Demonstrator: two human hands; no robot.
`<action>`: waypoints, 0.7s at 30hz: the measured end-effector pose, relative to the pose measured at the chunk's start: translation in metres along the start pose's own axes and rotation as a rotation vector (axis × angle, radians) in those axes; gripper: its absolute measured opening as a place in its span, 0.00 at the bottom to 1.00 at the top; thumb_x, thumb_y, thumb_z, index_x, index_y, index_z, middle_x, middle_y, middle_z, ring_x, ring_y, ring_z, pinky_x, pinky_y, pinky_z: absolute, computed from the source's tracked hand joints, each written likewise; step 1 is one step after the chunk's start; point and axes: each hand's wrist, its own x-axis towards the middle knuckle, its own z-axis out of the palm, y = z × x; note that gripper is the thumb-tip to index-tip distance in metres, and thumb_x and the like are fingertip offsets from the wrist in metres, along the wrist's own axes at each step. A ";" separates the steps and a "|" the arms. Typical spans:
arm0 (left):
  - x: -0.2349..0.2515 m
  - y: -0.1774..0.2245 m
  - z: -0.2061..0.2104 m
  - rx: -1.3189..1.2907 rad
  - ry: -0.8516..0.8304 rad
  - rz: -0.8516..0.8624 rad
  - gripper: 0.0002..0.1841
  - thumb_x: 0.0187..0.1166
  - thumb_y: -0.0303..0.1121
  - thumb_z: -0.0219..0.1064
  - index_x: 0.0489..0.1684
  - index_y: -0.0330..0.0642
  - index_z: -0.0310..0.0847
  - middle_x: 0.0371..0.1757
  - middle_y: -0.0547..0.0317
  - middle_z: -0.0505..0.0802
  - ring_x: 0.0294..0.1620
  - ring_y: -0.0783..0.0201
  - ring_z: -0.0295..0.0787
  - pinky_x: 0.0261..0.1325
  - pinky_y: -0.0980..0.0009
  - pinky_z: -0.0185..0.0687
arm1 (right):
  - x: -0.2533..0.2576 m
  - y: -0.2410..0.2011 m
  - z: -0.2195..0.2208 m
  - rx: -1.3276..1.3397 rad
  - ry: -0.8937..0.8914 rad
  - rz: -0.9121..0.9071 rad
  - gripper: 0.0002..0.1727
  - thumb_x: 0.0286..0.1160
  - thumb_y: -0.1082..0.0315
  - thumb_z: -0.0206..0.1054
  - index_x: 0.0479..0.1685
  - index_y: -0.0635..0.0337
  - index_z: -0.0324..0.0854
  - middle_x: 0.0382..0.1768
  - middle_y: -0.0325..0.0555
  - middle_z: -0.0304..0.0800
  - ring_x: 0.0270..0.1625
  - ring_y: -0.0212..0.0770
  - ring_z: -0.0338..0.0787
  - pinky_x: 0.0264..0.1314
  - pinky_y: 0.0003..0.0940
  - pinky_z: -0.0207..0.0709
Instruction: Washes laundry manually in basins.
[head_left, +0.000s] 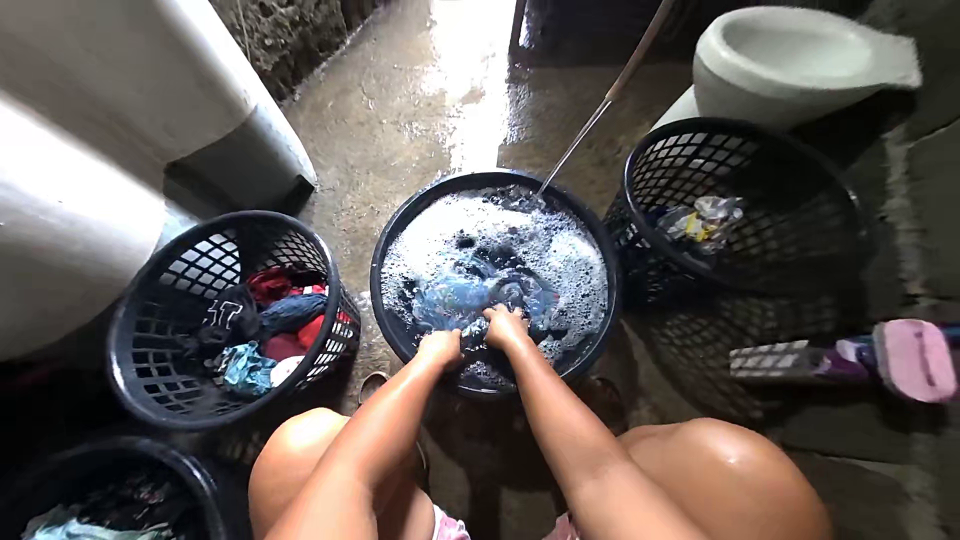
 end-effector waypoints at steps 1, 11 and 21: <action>-0.002 0.002 -0.001 0.006 -0.011 0.008 0.23 0.84 0.40 0.63 0.75 0.38 0.75 0.69 0.33 0.86 0.73 0.33 0.81 0.68 0.30 0.75 | 0.002 0.005 0.007 -0.018 -0.001 -0.008 0.38 0.67 0.66 0.72 0.86 0.46 0.72 0.91 0.55 0.59 0.92 0.71 0.53 0.82 0.77 0.58; -0.081 -0.024 -0.125 -0.551 0.534 0.207 0.20 0.95 0.39 0.51 0.59 0.32 0.85 0.56 0.33 0.91 0.62 0.39 0.87 0.69 0.36 0.74 | -0.026 0.037 -0.078 0.686 -0.009 -0.349 0.18 0.90 0.69 0.55 0.71 0.65 0.79 0.63 0.63 0.86 0.62 0.54 0.87 0.66 0.56 0.80; -0.159 0.032 -0.143 -0.995 0.627 0.744 0.17 0.93 0.38 0.50 0.60 0.40 0.82 0.48 0.64 0.90 0.45 0.72 0.90 0.47 0.69 0.90 | -0.125 -0.010 -0.148 0.886 0.396 -1.032 0.52 0.54 0.58 0.87 0.84 0.58 0.62 0.65 0.44 0.86 0.60 0.32 0.90 0.61 0.34 0.89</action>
